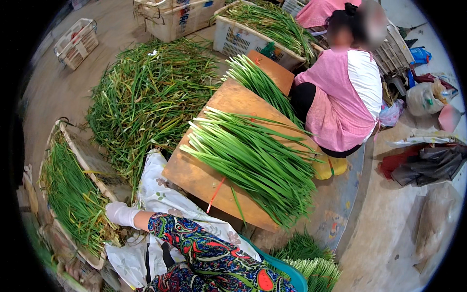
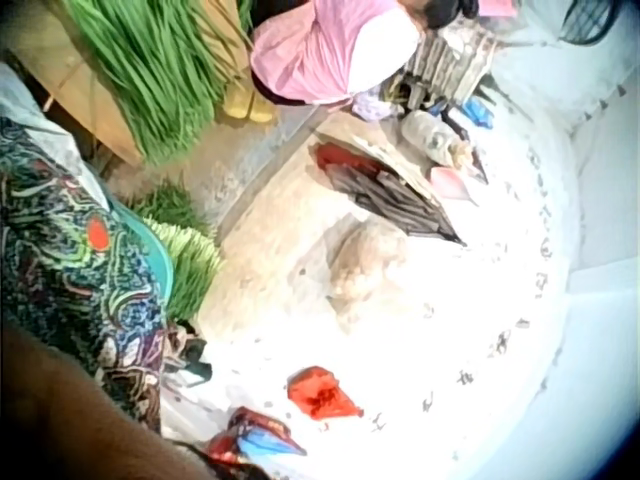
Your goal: The person sorts through green stalks to remove yellowed or damaged parts and then secures them into a bunch with a red tie.
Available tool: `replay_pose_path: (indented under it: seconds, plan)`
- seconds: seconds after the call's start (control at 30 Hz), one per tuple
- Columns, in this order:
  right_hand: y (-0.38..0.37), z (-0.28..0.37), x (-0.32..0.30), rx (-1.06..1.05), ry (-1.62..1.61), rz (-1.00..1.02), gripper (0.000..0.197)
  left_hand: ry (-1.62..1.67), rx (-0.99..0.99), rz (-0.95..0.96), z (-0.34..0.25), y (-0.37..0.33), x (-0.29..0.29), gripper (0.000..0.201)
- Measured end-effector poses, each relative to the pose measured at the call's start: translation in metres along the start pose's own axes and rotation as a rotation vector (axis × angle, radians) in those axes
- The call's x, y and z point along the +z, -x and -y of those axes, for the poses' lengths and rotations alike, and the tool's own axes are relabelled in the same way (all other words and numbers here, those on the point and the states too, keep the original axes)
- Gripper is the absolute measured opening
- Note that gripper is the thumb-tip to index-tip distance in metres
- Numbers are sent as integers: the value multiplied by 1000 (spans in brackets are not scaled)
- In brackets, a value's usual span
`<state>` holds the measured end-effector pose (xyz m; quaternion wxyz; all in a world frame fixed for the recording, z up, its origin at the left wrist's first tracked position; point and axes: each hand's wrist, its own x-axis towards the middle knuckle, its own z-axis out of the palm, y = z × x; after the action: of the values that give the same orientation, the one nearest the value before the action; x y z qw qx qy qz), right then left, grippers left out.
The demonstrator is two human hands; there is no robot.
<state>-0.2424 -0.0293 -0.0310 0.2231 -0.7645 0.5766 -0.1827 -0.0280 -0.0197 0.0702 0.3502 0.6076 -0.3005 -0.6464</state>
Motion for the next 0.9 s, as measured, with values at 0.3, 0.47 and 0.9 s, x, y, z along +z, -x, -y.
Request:
replay_pose_path:
  seconds: [0.3,0.47,0.9]
  plan:
    - [76,-14,-76,288,-150,-221,34,199,-305,1,20,24,74,21]
    - [123,45,-48,527,-685,211,51,217,-272,244,46,20,42,28]
    - [115,96,-64,732,-1429,408,46,615,-309,223,45,77,10,30]
